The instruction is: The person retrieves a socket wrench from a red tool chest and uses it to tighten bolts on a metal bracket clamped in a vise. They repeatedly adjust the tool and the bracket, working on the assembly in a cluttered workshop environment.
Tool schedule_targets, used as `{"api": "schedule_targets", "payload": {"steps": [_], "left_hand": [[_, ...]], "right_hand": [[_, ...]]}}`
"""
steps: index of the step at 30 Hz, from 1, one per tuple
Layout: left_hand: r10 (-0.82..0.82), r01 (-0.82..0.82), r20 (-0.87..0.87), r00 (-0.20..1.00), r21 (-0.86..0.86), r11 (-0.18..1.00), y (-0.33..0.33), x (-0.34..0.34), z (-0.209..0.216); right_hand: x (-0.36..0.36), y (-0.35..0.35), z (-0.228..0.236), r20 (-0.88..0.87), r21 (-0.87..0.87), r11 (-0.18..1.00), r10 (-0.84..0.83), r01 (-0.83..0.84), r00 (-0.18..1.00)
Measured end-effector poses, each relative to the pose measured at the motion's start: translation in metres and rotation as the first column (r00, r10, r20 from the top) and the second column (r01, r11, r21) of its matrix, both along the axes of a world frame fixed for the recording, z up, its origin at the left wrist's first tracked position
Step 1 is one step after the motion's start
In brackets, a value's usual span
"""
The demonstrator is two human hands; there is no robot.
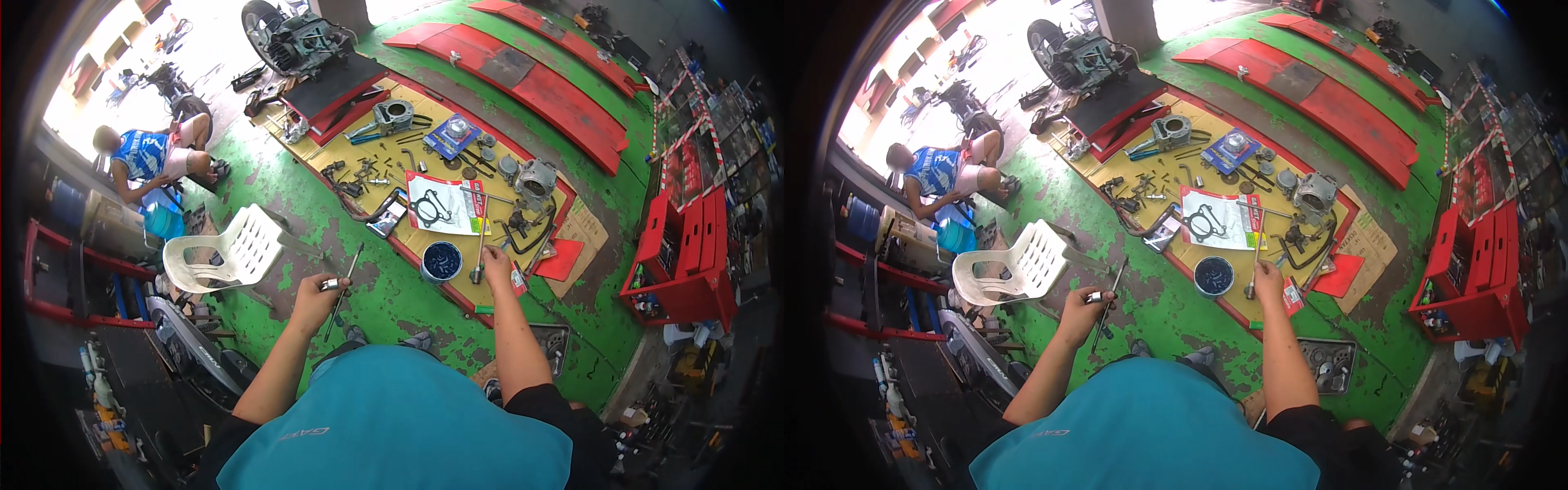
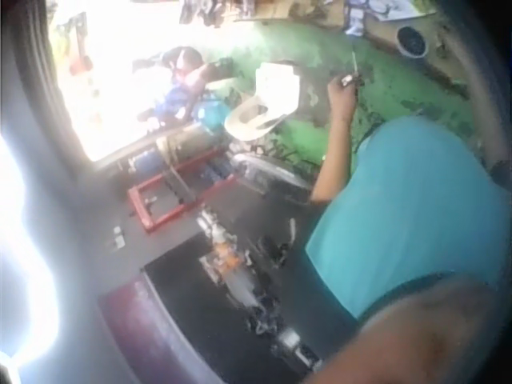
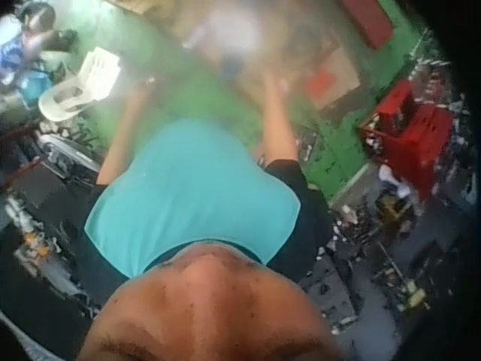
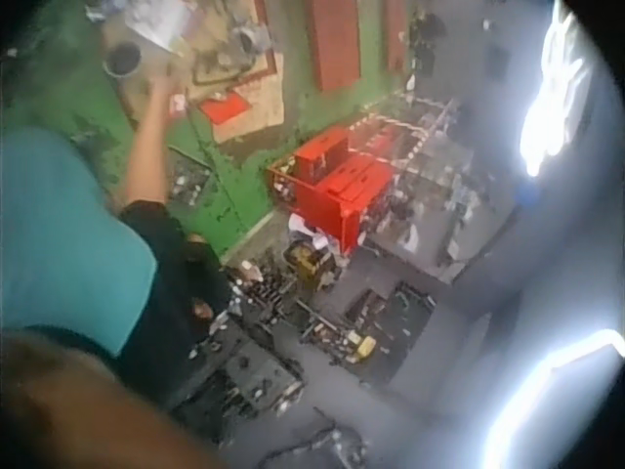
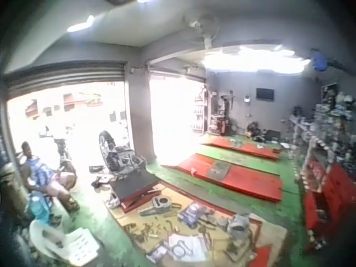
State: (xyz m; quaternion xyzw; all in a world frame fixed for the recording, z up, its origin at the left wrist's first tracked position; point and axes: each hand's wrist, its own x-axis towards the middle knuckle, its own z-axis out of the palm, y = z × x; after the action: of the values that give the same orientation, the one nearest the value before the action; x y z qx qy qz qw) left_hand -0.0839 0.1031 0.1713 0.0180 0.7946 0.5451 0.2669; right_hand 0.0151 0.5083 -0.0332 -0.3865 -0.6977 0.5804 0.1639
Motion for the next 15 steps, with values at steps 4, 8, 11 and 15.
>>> {"api": "schedule_targets", "payload": {"steps": [4, 8, 11, 15], "left_hand": [[-0.111, 0.115, -0.032, 0.993, 0.147, 0.982, 0.032, -0.004, 0.014], [-0.239, 0.246, -0.060, 0.969, 0.279, 0.928, 0.068, -0.002, 0.031], [-0.331, 0.293, 0.022, 0.943, 0.415, 0.862, 0.094, -0.003, 0.040], [-0.396, 0.349, 0.006, 0.918, 0.460, 0.817, 0.122, -0.002, 0.042]], "right_hand": [[0.020, -0.046, 0.089, -0.161, -0.249, 0.967, 0.009, -0.049, 0.987], [0.033, -0.112, 0.170, -0.381, -0.156, 0.870, 0.383, -0.467, 0.841], [0.036, -0.156, 0.197, -0.301, -0.084, 0.817, 0.524, -0.570, 0.797], [0.043, -0.175, 0.203, -0.238, -0.118, 0.812, 0.536, -0.572, 0.810]]}}
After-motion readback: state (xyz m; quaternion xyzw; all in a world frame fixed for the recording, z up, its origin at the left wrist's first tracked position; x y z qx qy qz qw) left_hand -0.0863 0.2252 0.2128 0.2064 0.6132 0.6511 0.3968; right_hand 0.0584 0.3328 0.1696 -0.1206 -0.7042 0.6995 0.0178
